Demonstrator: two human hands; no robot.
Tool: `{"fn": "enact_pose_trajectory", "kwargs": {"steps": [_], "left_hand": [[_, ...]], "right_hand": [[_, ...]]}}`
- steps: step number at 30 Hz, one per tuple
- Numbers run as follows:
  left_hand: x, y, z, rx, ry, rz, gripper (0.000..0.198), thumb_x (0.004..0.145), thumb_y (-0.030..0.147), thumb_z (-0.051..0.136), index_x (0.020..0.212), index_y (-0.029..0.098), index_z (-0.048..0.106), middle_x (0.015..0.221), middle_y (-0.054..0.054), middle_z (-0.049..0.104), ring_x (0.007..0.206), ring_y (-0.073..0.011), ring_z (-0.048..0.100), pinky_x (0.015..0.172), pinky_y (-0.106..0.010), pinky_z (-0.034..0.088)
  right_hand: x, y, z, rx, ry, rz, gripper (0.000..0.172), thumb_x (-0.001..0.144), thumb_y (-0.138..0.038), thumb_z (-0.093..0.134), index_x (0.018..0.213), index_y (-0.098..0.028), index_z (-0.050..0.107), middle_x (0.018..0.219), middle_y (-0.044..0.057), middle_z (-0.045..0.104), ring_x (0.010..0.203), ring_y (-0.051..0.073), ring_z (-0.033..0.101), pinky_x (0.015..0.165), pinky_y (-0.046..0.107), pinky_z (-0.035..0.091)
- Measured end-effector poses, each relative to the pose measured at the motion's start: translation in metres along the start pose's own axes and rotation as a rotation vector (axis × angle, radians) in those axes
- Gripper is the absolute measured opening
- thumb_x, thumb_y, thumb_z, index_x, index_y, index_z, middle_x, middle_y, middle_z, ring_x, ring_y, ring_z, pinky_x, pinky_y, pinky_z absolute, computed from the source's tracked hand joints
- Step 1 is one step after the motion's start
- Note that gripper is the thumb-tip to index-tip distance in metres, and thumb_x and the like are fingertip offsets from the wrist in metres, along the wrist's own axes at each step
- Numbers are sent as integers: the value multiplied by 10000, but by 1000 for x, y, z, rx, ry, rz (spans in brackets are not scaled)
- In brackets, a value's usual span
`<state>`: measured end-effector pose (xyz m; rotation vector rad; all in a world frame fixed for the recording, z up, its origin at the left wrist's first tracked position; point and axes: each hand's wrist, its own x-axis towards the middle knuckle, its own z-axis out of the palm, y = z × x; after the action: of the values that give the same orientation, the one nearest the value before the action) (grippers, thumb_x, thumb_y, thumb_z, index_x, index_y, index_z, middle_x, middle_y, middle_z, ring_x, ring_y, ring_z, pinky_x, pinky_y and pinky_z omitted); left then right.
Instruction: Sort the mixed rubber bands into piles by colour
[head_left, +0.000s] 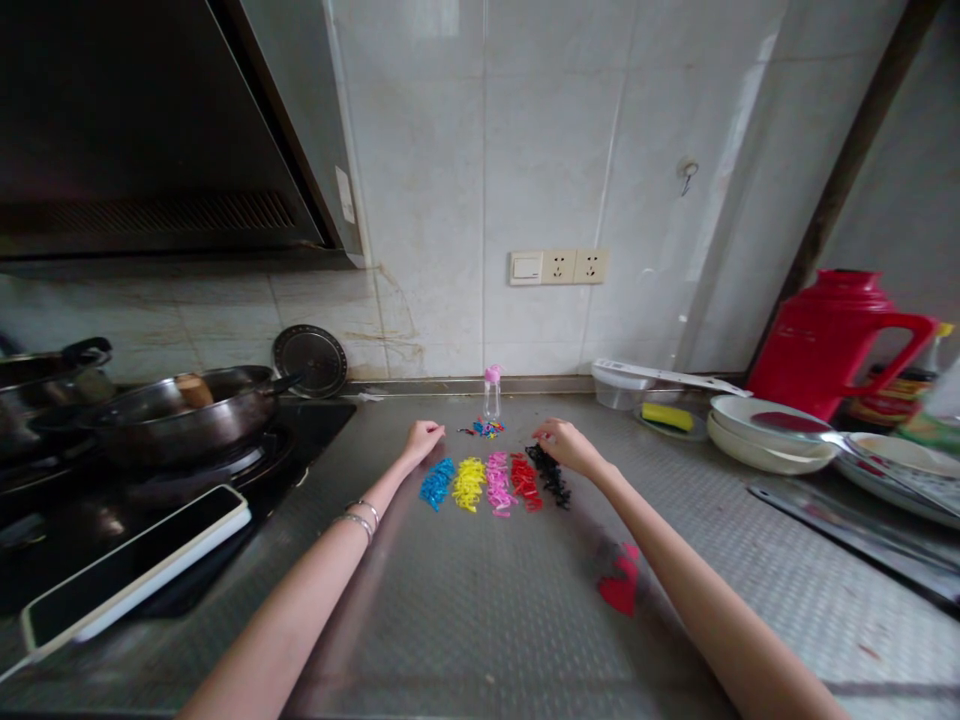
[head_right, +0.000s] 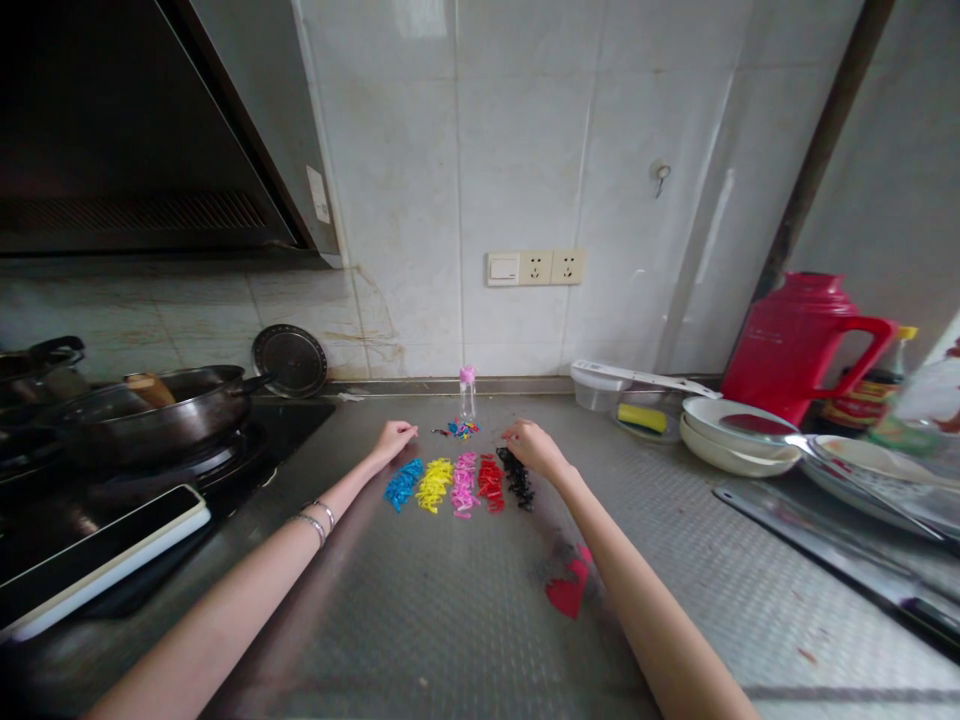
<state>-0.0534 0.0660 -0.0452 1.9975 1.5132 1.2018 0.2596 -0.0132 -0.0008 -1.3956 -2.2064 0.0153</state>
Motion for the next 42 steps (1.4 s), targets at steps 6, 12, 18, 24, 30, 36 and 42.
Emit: {"fn": "enact_pose_trajectory", "kwargs": {"steps": [6,12,18,24,30,36,42], "left_hand": [[1,1,0,-12,-14,-24,302,673,356,445,584,130,624,591,-44,620,586,-147,542,535,-225,345],[2,0,1,7,-15,-61,293,670,349,449,584,130,623,561,-35,606,564,-141,530,517,-220,336],[3,-5,3,33,-27,-51,312,683,354,436,604,127,634,556,-36,605,556,-138,525,505,-218,326],[3,-6,4,28,-27,-48,303,687,342,443,602,124,635,585,-42,619,574,-136,537,517,-215,335],[2,-4,3,36,-33,-47,307,693,346,444,606,121,634,577,-42,617,559,-135,531,506,-214,330],[1,-4,3,25,-30,-60,322,695,362,440,614,119,634,583,-43,620,578,-139,539,520,-214,342],[0,-3,3,27,-32,-68,317,692,359,444,624,117,638,575,-44,617,552,-133,529,498,-213,330]], "right_hand": [[27,-1,11,-21,-63,79,277,726,-162,428,905,-175,640,923,59,615,842,134,545,761,199,378],[46,-3,32,-112,-101,187,305,743,-170,426,984,-165,613,1008,88,581,913,158,530,773,213,381],[56,-7,41,-287,-180,97,287,807,-277,400,985,-200,611,993,100,557,973,197,482,765,253,390],[62,-14,45,-347,-193,78,301,836,-289,356,894,-185,633,977,107,537,952,199,478,741,252,395],[65,-19,48,-341,-167,97,310,847,-265,334,889,-174,627,990,119,533,940,199,473,730,250,391],[65,-20,50,-336,-143,118,301,846,-250,335,896,-159,618,998,133,520,953,213,462,726,265,394],[62,-17,46,-329,-96,174,289,847,-255,342,921,-181,611,991,99,519,951,185,468,708,233,391]]}}
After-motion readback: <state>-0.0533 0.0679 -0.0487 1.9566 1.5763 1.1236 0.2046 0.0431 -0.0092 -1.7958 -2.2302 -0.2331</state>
